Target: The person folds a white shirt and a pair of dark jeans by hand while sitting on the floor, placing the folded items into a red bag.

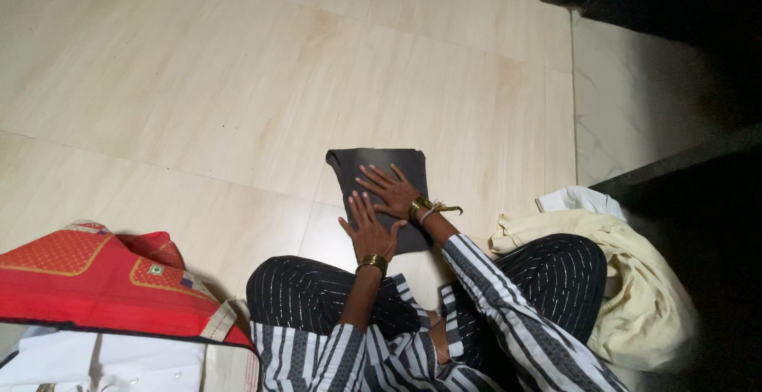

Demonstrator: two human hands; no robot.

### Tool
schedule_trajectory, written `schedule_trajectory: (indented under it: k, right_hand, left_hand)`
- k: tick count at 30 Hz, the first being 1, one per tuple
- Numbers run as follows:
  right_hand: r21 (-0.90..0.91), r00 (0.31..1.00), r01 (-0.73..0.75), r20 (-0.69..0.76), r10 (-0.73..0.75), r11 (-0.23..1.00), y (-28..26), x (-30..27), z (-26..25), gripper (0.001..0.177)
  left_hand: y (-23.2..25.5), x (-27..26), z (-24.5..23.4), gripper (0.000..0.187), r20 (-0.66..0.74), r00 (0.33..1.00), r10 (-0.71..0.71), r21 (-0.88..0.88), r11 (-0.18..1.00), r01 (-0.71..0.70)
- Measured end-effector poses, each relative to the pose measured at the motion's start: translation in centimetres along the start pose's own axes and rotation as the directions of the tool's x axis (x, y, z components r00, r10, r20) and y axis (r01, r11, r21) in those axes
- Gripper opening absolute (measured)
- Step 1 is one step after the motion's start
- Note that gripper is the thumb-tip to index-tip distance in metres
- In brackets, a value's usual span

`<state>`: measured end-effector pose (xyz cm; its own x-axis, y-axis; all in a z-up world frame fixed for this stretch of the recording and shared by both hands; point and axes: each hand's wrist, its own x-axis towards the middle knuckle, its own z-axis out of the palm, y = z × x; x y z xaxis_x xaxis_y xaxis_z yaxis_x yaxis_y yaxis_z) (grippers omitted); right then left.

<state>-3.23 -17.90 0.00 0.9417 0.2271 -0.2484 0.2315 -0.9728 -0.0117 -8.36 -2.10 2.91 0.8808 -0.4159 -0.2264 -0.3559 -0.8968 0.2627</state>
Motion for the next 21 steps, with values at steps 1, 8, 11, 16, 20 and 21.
schedule_trajectory:
  k: [1, 8, 11, 16, 20, 21]
  right_hand:
    - [0.042, 0.997, 0.004, -0.081, -0.001, 0.999, 0.6, 1.0, 0.4, 0.077]
    - [0.124, 0.937, -0.308, -0.133, 0.323, 0.943, 3.1, 8.1, 1.5, 0.072]
    - [0.191, 0.923, -0.325, -0.149, 0.355, 0.926, 2.9, 7.9, 1.1, 0.075]
    - [0.185, 0.923, -0.259, -0.24, 0.299, 0.948, 1.3, 3.5, 1.7, 0.079]
    - [0.195, 0.94, -0.224, -0.216, 0.265, 0.955, -0.5, -2.2, 2.7, 0.074]
    - [0.209, 0.922, -0.254, -0.242, 0.301, 0.945, -1.1, -3.6, 3.0, 0.075]
  left_hand:
    - [0.1, 0.0, -0.5, 0.111, 0.016, 1.0, 0.005, 0.032, 0.999, -0.006]
    - [0.7, 0.8, 0.9, 0.109, -0.06, 0.998, 0.032, 0.176, 0.984, -0.021]
    - [0.6, 1.0, 2.0, 0.106, -0.1, 0.994, 0.036, 0.164, 0.986, -0.02]
    - [0.5, 1.6, 3.6, 0.099, -0.125, 0.992, 0.026, 0.125, 0.992, -0.01]
    - [0.6, 1.9, 4.8, 0.085, -0.18, 0.983, 0.039, 0.201, 0.98, -0.002]
    - [0.5, 1.9, 4.9, 0.082, -0.166, 0.985, 0.043, 0.226, 0.974, -0.004]
